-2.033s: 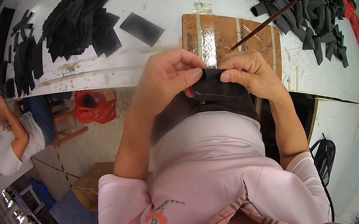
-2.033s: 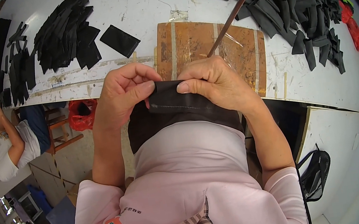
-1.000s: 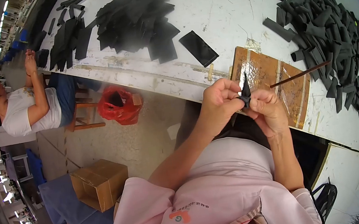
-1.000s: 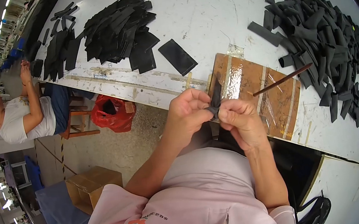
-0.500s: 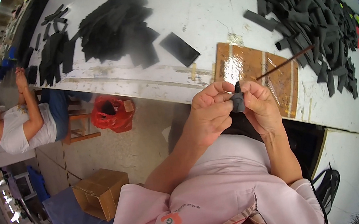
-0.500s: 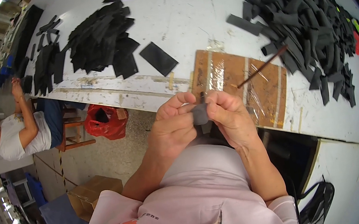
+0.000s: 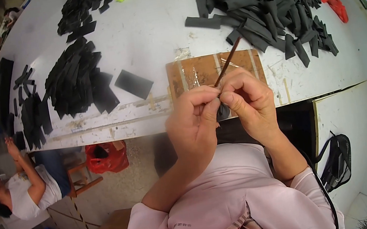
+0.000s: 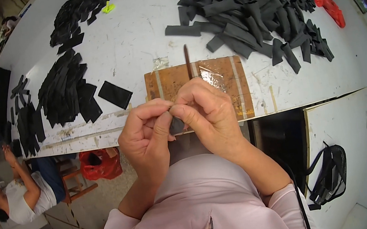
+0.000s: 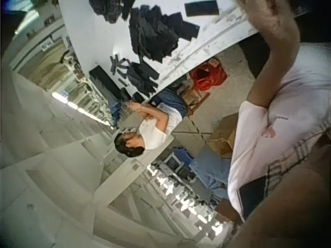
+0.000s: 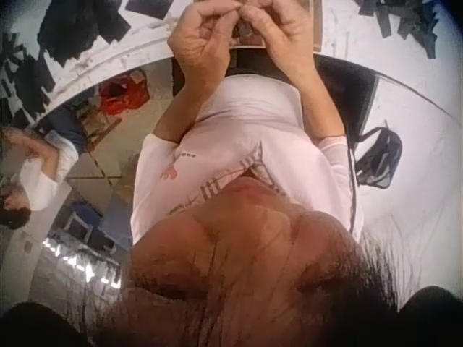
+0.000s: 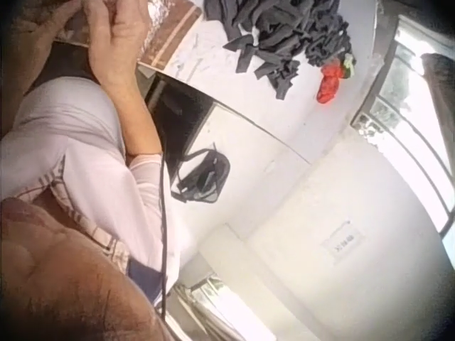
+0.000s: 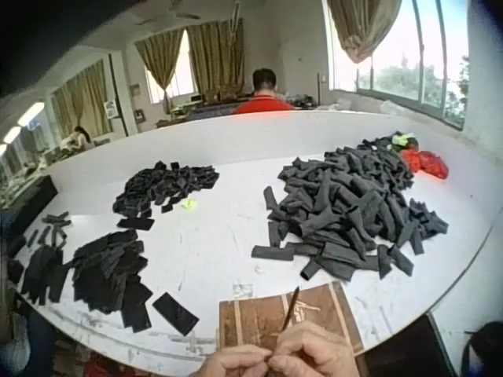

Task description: The recorder is applying glue to small black foam pieces using a thin rod.

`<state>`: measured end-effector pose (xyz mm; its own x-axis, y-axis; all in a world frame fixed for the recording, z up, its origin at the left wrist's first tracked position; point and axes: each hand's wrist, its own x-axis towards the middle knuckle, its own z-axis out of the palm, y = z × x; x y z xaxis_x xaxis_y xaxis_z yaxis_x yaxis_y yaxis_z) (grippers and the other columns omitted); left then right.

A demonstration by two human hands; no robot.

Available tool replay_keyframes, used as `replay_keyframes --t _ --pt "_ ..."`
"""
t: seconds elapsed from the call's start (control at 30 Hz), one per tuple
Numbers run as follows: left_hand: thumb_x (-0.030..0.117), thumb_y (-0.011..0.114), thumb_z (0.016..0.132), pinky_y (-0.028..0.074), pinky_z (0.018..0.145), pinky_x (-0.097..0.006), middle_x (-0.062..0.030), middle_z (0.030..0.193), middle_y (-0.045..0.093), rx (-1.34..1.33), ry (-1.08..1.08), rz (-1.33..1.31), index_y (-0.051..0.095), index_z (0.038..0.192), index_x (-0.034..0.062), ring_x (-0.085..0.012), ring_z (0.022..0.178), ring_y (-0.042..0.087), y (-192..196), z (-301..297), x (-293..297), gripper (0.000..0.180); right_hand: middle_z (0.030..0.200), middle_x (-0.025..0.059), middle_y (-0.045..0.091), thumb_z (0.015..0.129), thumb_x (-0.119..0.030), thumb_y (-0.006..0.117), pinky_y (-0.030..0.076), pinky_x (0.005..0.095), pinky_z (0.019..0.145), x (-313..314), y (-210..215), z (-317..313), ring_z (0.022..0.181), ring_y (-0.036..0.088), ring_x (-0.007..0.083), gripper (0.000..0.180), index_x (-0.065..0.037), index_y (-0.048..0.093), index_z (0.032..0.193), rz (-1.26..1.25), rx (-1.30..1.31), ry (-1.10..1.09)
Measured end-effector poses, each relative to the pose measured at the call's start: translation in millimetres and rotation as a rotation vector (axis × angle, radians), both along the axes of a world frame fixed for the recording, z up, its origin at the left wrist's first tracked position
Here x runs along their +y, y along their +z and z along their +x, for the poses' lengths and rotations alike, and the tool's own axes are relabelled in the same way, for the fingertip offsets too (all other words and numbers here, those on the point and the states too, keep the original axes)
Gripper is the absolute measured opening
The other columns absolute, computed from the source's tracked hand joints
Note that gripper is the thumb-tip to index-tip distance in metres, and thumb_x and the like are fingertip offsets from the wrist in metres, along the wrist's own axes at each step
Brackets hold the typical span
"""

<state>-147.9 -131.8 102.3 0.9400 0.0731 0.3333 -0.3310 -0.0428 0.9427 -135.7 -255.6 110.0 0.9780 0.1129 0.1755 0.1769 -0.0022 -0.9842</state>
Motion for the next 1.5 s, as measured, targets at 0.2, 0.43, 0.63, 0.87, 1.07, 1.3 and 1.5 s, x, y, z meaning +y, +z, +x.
replay_keyframes --t 0.2,0.43,0.63,0.87,1.07,1.3,1.5 --pt "0.000 0.054 0.080 0.035 0.037 -0.015 -0.0097 0.080 0.057 0.433 -0.531 -0.783 0.047 0.093 -0.0018 -0.0031 0.044 0.045 36 43 3 0.015 0.063 0.0002 0.050 0.082 -0.014 0.052 0.036 0.0194 0.051 -22 45 22 0.059 0.044 0.0053 0.017 0.000 0.050 0.072 0.116 0.086 0.174" --pt "0.011 0.033 0.089 0.022 0.030 -0.015 -0.0012 0.058 0.050 0.854 -1.012 -1.423 0.046 0.111 -0.0010 0.0003 0.030 0.025 -6 95 -4 0.028 0.056 -0.0025 0.044 0.080 -0.024 0.055 0.030 0.0190 0.046 -50 7 75 0.050 0.037 0.0060 0.024 -0.003 0.052 0.068 0.096 0.444 0.251" --pt "0.006 0.033 0.087 0.022 0.030 -0.015 0.0004 0.052 0.045 0.969 -0.781 -1.552 0.047 0.109 -0.0032 -0.0008 0.030 0.024 -16 90 -8 0.028 0.054 -0.0011 0.042 0.080 -0.027 0.055 0.030 0.0187 0.044 -44 -11 84 0.049 0.037 0.0064 0.028 -0.004 0.051 0.064 0.158 0.410 0.258" --pt "0.004 0.029 0.087 0.025 0.031 -0.016 -0.0077 0.070 0.057 0.837 -0.748 -1.512 0.043 0.114 0.0003 -0.0031 0.031 0.028 -34 81 -4 0.031 0.055 -0.0015 0.046 0.082 -0.026 0.054 0.033 0.0187 0.045 -43 -31 84 0.047 0.042 0.0069 0.025 -0.004 0.053 0.068 0.335 0.478 0.407" --pt "0.000 0.040 0.084 0.024 0.031 -0.016 -0.0114 0.078 0.057 0.445 -0.523 -0.740 0.034 0.117 -0.0011 -0.0026 0.033 0.030 19 61 -23 0.034 0.059 -0.0023 0.049 0.081 -0.023 0.054 0.035 0.0182 0.048 -45 -7 94 0.051 0.044 0.0054 0.022 -0.006 0.053 0.068 0.237 0.269 0.430" --pt "0.003 0.042 0.085 0.024 0.032 -0.017 -0.0106 0.077 0.057 0.566 -0.570 -0.912 0.041 0.110 0.0012 -0.0035 0.033 0.032 -30 65 -9 0.025 0.061 -0.0024 0.049 0.081 -0.025 0.055 0.037 0.0183 0.049 -42 -47 83 0.053 0.044 0.0049 0.022 -0.006 0.053 0.070 0.342 0.406 0.455" --pt "0.007 0.034 0.088 0.022 0.032 -0.017 -0.0089 0.082 0.057 0.754 -0.929 -1.686 0.044 0.110 0.0024 -0.0021 0.033 0.027 -14 71 -6 0.025 0.058 -0.0027 0.048 0.081 -0.026 0.055 0.036 0.0188 0.047 -40 -9 88 0.051 0.044 0.0055 0.024 -0.004 0.054 0.070 0.152 0.215 0.415"
